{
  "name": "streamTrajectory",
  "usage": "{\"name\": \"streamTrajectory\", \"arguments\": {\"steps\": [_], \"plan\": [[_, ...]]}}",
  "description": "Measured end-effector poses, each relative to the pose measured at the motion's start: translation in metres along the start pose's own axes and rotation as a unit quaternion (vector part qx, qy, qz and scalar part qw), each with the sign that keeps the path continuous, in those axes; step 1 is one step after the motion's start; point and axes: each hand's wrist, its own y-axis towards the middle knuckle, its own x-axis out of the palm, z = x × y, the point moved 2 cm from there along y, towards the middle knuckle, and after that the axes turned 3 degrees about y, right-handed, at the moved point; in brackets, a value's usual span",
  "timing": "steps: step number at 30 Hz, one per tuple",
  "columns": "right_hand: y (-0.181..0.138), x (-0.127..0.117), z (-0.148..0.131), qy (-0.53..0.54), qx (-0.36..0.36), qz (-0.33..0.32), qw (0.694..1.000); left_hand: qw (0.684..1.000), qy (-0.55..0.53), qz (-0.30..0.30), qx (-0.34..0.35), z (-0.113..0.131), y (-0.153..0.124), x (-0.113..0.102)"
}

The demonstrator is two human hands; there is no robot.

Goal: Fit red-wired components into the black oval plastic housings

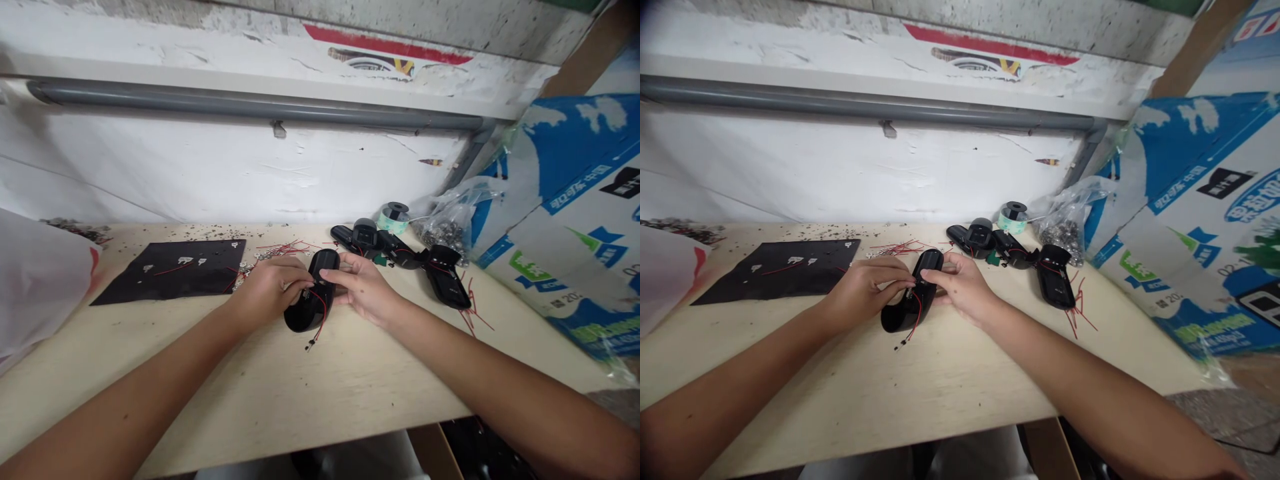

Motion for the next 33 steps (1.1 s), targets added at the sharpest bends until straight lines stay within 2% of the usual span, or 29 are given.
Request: {"name": "streamTrajectory", "arguments": {"steps": [15,19,24,26,28,30,33], "plan": [[0.000,0.003,0.002,-0.041,-0.005,0.000,0.999,0.991,0.090,-0.099,0.014,0.009,0.004,-0.003],[0.001,0.002,0.004,-0.039,-0.019,-0.001,0.999,0.997,0.048,-0.052,-0.009,0.004,0.001,0.000],[0.002,0.000,0.005,0.000,-0.006,-0.016,1.000,0.989,-0.096,0.036,-0.103,0.001,0.000,0.001],[0.003,-0.001,0.004,0.029,0.004,-0.029,0.999,0.963,-0.187,0.082,-0.179,-0.002,0.001,0.000],[0.004,-0.003,0.004,0.059,0.011,-0.048,0.997,0.917,-0.279,0.105,-0.266,-0.008,0.001,0.000],[0.005,-0.005,0.003,0.080,0.018,-0.070,0.994,0.866,-0.380,0.060,-0.319,-0.013,0.000,0.004],[0.004,-0.005,0.001,0.095,0.021,-0.099,0.990,0.802,-0.511,-0.025,-0.309,-0.015,0.000,0.009]]}}
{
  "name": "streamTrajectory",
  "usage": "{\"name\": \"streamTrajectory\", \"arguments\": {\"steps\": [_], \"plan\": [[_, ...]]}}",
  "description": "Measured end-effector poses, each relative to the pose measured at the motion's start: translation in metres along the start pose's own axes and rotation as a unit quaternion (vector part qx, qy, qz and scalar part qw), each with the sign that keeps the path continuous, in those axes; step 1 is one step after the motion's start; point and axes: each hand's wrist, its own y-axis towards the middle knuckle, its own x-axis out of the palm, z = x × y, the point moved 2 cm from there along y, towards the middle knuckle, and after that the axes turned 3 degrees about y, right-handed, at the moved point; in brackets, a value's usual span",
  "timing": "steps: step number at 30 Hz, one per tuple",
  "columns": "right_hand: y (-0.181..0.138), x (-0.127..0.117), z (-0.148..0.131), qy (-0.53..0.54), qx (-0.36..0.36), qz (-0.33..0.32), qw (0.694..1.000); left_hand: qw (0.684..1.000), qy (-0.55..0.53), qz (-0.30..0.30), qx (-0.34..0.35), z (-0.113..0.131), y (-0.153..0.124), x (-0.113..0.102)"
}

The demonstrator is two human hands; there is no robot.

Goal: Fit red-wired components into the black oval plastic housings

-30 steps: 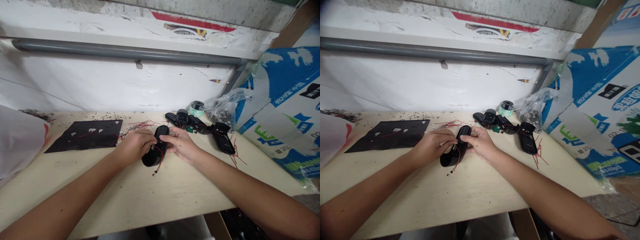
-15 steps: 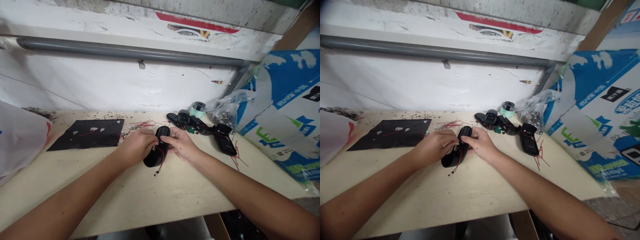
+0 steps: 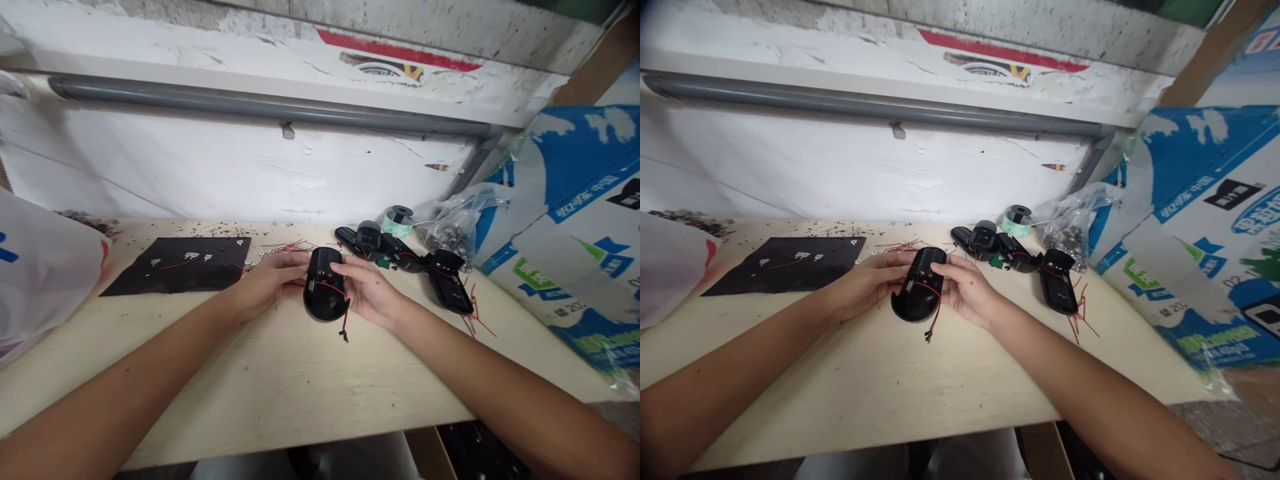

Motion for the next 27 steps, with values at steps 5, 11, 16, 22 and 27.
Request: {"name": "streamTrajectory", "arguments": {"steps": [5,11,16,22,27], "plan": [[-0.004,0.006,-0.003,-0.017,0.009,-0.002,1.000,0.997,-0.068,-0.020,-0.026,0.001,-0.002,0.001],[-0.004,0.009,-0.003,-0.028,0.005,0.003,1.000,0.994,-0.100,-0.027,-0.041,-0.002,-0.003,0.001],[-0.007,0.012,-0.002,-0.029,0.009,-0.014,0.999,0.996,-0.079,-0.019,-0.039,-0.003,-0.004,0.003],[-0.012,0.021,-0.003,-0.044,0.003,-0.038,0.998,0.996,-0.066,-0.030,-0.044,-0.001,-0.005,0.005],[-0.014,0.024,-0.006,-0.067,0.009,-0.046,0.997,0.994,-0.069,-0.084,-0.028,-0.003,-0.004,0.002]]}}
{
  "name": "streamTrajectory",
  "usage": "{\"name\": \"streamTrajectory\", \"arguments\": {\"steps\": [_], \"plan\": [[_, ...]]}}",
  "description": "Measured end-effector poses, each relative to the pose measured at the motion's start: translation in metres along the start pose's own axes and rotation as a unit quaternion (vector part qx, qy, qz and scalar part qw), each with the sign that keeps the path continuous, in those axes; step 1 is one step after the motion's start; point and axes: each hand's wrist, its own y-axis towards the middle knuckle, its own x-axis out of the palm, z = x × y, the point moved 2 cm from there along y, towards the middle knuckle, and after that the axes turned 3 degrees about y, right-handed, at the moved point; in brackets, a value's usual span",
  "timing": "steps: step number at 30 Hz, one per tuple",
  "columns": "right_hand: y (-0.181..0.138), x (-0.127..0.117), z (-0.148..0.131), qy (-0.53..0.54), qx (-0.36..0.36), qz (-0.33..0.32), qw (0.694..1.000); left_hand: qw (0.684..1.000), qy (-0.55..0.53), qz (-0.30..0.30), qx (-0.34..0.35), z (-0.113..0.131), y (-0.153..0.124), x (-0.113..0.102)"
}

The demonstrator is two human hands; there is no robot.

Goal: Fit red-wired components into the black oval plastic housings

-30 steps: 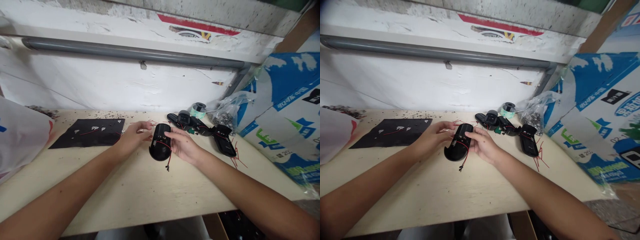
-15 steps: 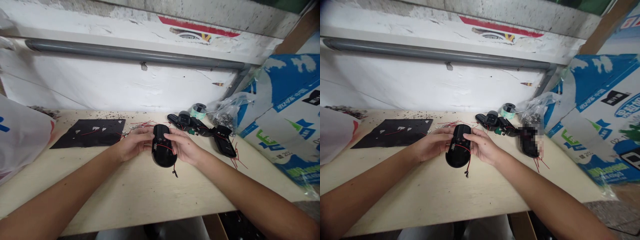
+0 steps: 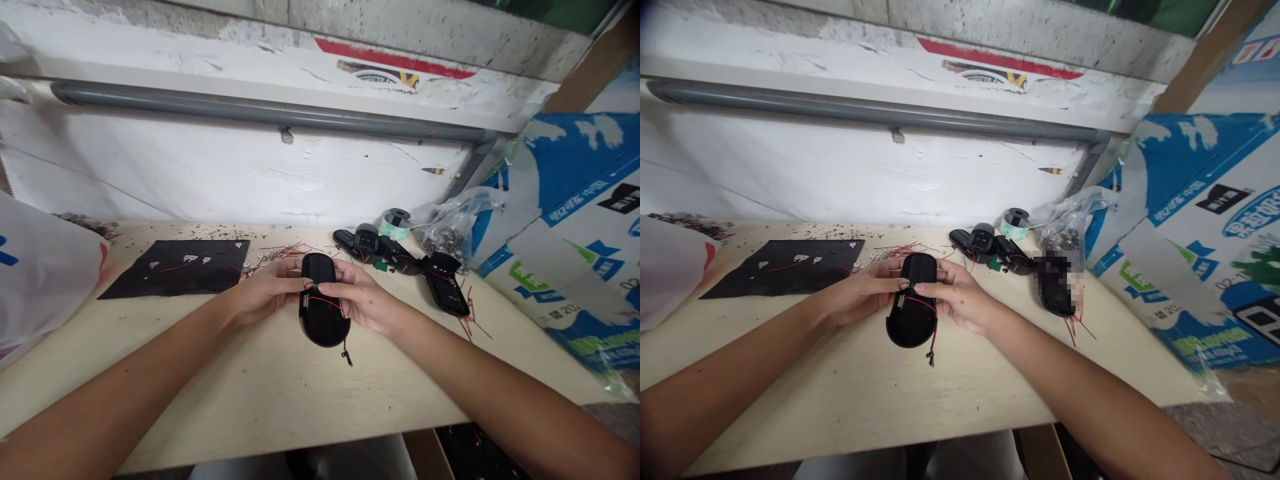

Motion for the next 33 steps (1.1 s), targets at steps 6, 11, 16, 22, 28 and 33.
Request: {"name": "streamTrajectory", "arguments": {"steps": [6,11,16,22,28,33], "plan": [[0.000,0.000,-0.002,0.010,-0.001,0.017,1.000,1.000,0.006,-0.028,0.008,0.000,0.000,0.000],[0.004,-0.007,0.006,0.008,-0.010,0.006,1.000,1.000,0.013,-0.021,0.012,-0.001,0.001,0.000],[0.005,-0.008,0.006,0.010,-0.009,-0.003,1.000,1.000,0.004,-0.021,0.008,-0.002,0.001,-0.001],[0.005,-0.007,0.008,0.008,-0.021,0.009,1.000,1.000,0.002,-0.015,0.008,-0.003,0.002,0.000],[0.007,-0.007,0.010,-0.004,-0.021,0.020,1.000,1.000,-0.006,-0.008,0.011,-0.001,0.002,0.003],[0.006,-0.005,0.008,-0.003,-0.025,0.034,0.999,1.000,0.000,-0.017,0.024,0.001,0.001,0.008]]}}
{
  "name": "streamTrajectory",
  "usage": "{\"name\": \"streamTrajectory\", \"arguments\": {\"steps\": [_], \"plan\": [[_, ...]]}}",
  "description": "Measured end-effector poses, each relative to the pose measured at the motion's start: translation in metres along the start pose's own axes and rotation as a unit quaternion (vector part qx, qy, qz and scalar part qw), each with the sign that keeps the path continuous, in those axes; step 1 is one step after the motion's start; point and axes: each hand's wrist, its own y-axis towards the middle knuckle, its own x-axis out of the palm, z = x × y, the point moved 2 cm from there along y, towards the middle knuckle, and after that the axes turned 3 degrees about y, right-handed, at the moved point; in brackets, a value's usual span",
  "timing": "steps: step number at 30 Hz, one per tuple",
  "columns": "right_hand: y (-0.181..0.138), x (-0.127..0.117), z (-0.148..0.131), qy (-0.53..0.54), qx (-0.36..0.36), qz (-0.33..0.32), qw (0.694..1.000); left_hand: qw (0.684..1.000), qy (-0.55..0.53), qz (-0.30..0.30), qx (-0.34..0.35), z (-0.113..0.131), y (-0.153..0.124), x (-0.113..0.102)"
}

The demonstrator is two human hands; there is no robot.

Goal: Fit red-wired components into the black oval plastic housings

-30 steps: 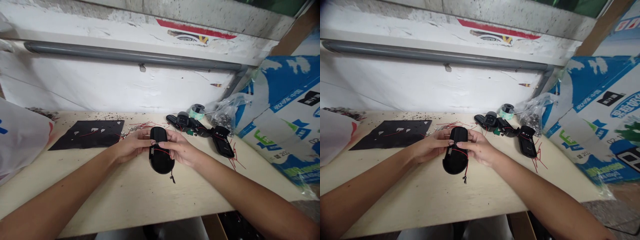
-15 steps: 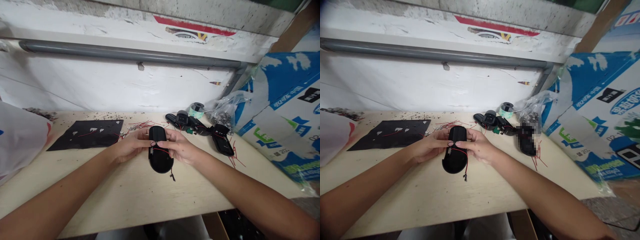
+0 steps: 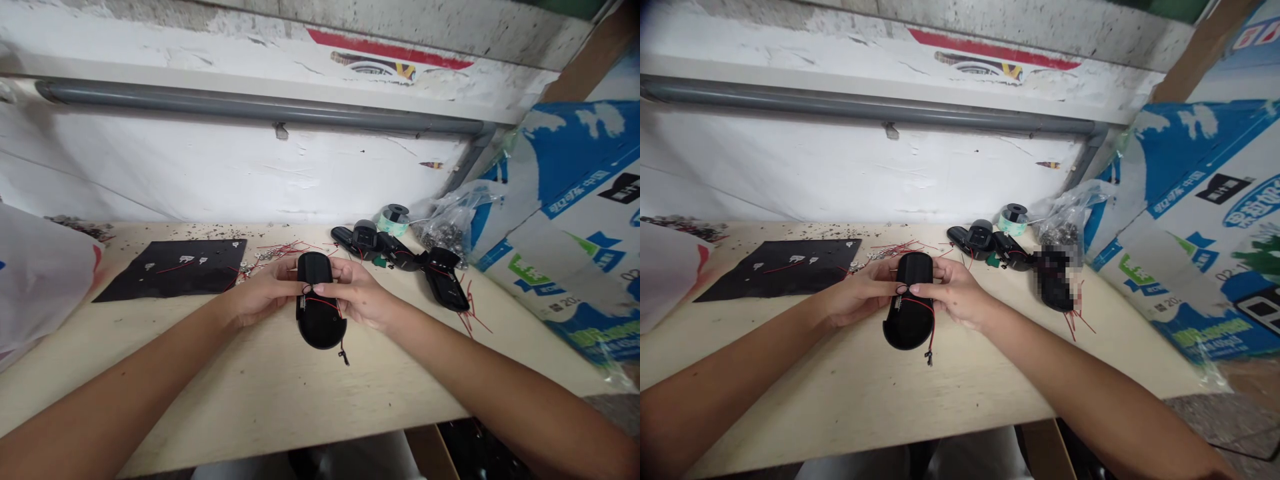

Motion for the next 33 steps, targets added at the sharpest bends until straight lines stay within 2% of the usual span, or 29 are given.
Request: {"name": "streamTrajectory", "arguments": {"steps": [5,12,18,24,33], "plan": [[0.0003,-0.0006,0.0006,-0.010,-0.016,-0.012,1.000,1.000,-0.007,0.000,0.011,-0.0005,0.0005,0.0033],[0.0014,0.0010,0.0005,-0.020,-0.029,-0.018,0.999,0.999,0.023,0.030,-0.002,0.0012,-0.0003,0.0051],[-0.0021,0.0028,-0.0025,-0.012,0.002,-0.001,1.000,0.999,0.037,0.031,-0.001,0.0020,-0.0007,0.0070],[-0.0012,0.0020,-0.0039,0.025,0.055,-0.016,0.998,0.999,-0.040,0.000,-0.013,-0.0018,0.0009,0.0011],[-0.0027,0.0038,-0.0056,0.033,0.051,-0.006,0.998,0.998,-0.044,0.009,-0.035,-0.0032,0.0014,0.0000]]}}
